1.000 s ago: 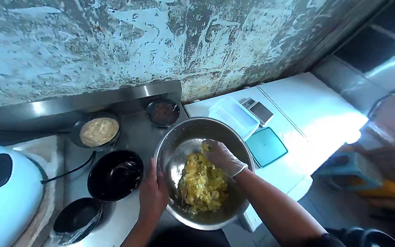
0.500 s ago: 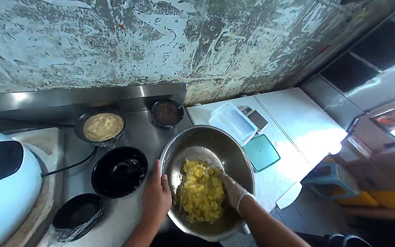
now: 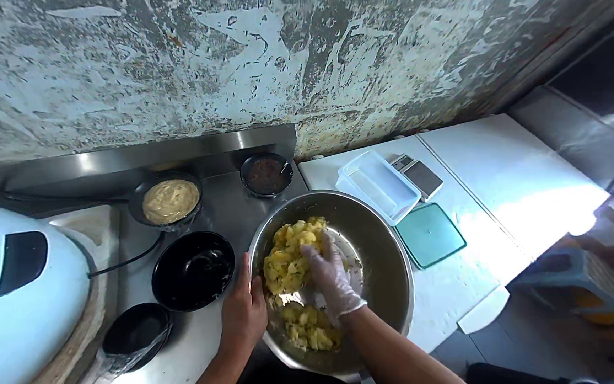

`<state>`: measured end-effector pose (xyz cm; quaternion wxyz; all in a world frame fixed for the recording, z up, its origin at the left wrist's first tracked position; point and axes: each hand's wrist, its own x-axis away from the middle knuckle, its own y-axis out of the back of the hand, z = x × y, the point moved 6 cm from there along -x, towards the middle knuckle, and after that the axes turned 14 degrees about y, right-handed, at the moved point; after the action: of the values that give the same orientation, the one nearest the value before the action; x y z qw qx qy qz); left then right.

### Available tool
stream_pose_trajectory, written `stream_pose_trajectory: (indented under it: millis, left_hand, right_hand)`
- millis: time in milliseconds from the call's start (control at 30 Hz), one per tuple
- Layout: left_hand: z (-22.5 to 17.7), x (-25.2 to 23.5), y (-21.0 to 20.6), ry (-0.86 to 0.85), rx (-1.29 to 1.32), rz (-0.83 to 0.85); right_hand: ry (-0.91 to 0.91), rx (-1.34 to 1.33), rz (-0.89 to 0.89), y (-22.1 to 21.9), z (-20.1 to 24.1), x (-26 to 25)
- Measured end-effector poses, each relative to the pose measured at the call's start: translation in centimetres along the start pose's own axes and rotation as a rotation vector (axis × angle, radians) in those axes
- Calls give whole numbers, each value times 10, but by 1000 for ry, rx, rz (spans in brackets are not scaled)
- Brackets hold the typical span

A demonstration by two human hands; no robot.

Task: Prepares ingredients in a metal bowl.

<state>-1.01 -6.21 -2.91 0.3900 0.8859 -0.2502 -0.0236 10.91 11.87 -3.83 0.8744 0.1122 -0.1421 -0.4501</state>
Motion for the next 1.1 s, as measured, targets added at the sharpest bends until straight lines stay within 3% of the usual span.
stream_pose_trajectory:
  millis: [67,133,233,300,367,467,600,700,833,933,1033,1100]
  left_hand:
    - [2,-1,-1,16,7,6]
    - [2,0,-2,27,20,15]
    - [1,3,-1,27,51,21]
    - [0,2,0,35,81,38]
    - [1,2,-1,59,102,58]
    - [3,4,-3,42,102,42]
    - [3,5,-4,29,84,26]
    - [4,5,-3,50,94,34]
    - [4,7,-1,41,76,14]
    - [1,8,-3,23,61,-15]
    - [-1,6,-2,28,72,-18]
    - [0,6,-2,19,75,-21]
  right_hand:
    - [154,567,142,-22,-1,-9]
    - [201,883,341,-45,-11,-7]
    - [147,852,754,-41,0,2]
    - [146,707,897,-14,25,-7]
    - [60,509,801,20,48,-23]
    - [38,289,454,48,38,-60]
    - [-104,-261,215,18,-17,-101]
    - [-47,-40,324,-25,-13,-86]
    - [382,579,709,-52,22,-14]
    - [594,909,805,-38,-5,33]
    - [388,960,1000,-7,-7,42]
    - [248,677,895,24,3,33]
